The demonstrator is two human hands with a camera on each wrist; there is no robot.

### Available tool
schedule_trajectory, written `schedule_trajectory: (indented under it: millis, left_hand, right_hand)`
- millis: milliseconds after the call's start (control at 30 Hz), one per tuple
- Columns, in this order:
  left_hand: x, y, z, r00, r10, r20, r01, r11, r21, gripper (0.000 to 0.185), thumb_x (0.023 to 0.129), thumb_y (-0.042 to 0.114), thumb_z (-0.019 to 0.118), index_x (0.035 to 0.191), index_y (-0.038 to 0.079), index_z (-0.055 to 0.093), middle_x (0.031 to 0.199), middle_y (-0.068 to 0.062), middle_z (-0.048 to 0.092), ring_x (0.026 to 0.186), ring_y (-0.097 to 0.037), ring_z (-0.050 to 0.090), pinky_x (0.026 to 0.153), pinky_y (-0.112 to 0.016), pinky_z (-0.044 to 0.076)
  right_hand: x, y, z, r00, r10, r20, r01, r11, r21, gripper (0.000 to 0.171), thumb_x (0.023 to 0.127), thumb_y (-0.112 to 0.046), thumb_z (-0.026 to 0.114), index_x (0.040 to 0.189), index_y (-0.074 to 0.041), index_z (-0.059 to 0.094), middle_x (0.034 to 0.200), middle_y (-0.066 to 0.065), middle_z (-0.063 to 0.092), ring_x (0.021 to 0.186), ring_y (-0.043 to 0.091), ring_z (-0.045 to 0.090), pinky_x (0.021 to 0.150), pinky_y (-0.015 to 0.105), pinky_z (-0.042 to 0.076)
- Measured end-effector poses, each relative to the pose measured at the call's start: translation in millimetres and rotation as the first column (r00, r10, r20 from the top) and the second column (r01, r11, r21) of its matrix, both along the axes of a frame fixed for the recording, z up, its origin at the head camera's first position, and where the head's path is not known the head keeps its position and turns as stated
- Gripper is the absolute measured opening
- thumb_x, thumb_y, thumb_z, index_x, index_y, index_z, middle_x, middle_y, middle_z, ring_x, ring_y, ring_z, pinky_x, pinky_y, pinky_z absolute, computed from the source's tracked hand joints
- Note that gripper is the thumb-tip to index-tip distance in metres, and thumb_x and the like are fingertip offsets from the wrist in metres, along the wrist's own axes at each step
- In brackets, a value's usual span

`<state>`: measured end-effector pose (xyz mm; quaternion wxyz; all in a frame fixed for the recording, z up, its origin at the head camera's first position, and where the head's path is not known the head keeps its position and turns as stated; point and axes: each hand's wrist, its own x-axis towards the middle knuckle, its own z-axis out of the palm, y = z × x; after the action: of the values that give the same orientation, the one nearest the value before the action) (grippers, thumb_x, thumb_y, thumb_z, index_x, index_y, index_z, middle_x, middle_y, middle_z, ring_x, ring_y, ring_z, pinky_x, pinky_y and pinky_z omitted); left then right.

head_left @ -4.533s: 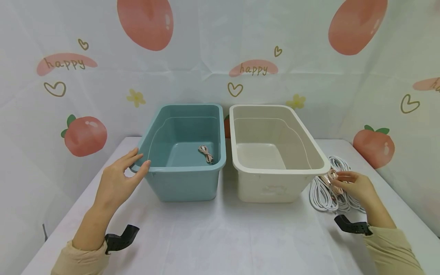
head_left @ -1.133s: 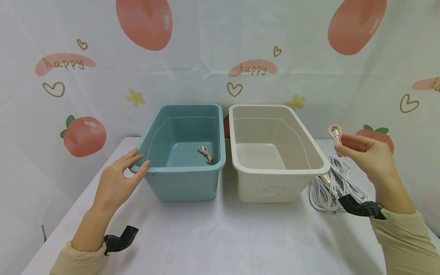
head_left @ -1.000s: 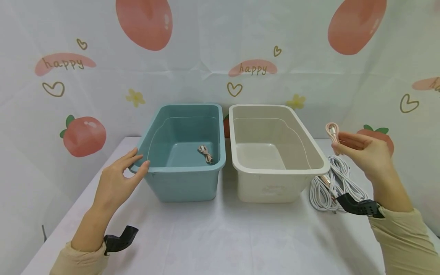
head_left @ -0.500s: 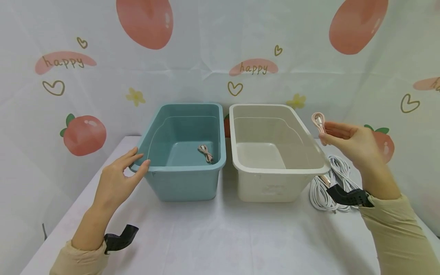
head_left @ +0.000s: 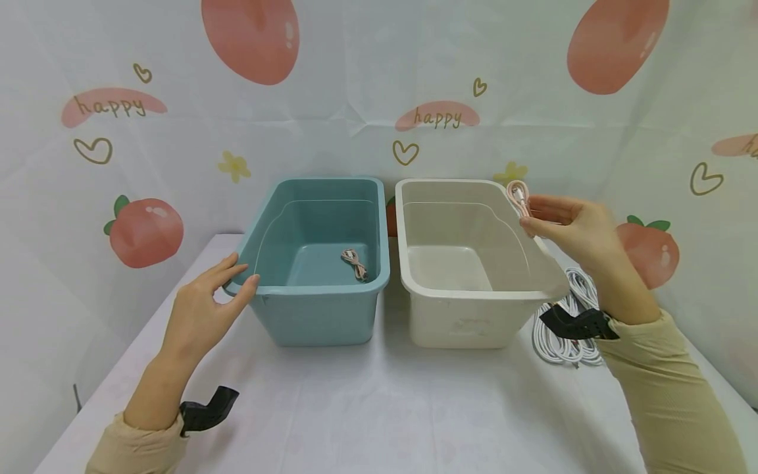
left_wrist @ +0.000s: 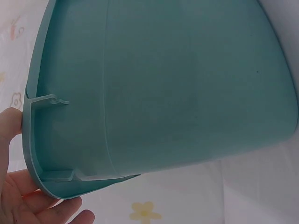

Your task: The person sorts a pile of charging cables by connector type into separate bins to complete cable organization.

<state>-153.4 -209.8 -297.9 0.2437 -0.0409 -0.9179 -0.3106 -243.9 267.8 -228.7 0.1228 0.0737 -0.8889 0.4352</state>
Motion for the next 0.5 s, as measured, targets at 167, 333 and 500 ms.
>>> schedule_trajectory:
  millis: [167, 333, 500]
  left_hand:
    - [-0.2, -0.2, -0.3, 1.000, 0.000, 0.000, 0.000, 1.000, 0.000, 0.044, 0.090, 0.034, 0.058, 0.119, 0.001, 0.063, 0.136, -0.019, 0.051, 0.127, -0.041, 0.046, 0.095, -0.060, 0.040]
    - [-0.2, -0.5, -0.4, 1.000, -0.001, 0.003, 0.001, 1.000, 0.002, 0.045, 0.090, 0.035, 0.058, 0.119, 0.001, 0.063, 0.137, -0.019, 0.051, 0.127, -0.041, 0.046, 0.095, -0.060, 0.040]
    - [-0.3, -0.6, -0.4, 1.000, -0.002, 0.000, 0.002, 1.000, 0.002, 0.044, 0.090, 0.034, 0.058, 0.119, 0.001, 0.063, 0.137, -0.019, 0.051, 0.127, -0.041, 0.046, 0.095, -0.060, 0.040]
  right_hand:
    - [-3.8, -11.7, 7.3, 1.000, 0.017, -0.008, -0.016, 0.999, 0.036, 0.058, 0.079, -0.040, 0.072, 0.127, -0.008, 0.059, 0.084, -0.043, 0.055, 0.079, -0.025, 0.055, 0.069, 0.000, 0.044]
    - [-7.2, -21.0, 13.7, 1.000, 0.027, -0.009, -0.027, 0.998, 0.059, 0.057, 0.079, -0.042, 0.071, 0.126, -0.011, 0.060, 0.084, -0.042, 0.057, 0.079, -0.025, 0.054, 0.069, 0.001, 0.043]
    - [-12.1, -29.7, 19.4, 0.998, 0.058, 0.005, -0.058, 0.998, 0.033, 0.055, 0.080, -0.037, 0.072, 0.126, -0.009, 0.060, 0.082, -0.038, 0.060, 0.080, -0.022, 0.056, 0.070, 0.002, 0.044]
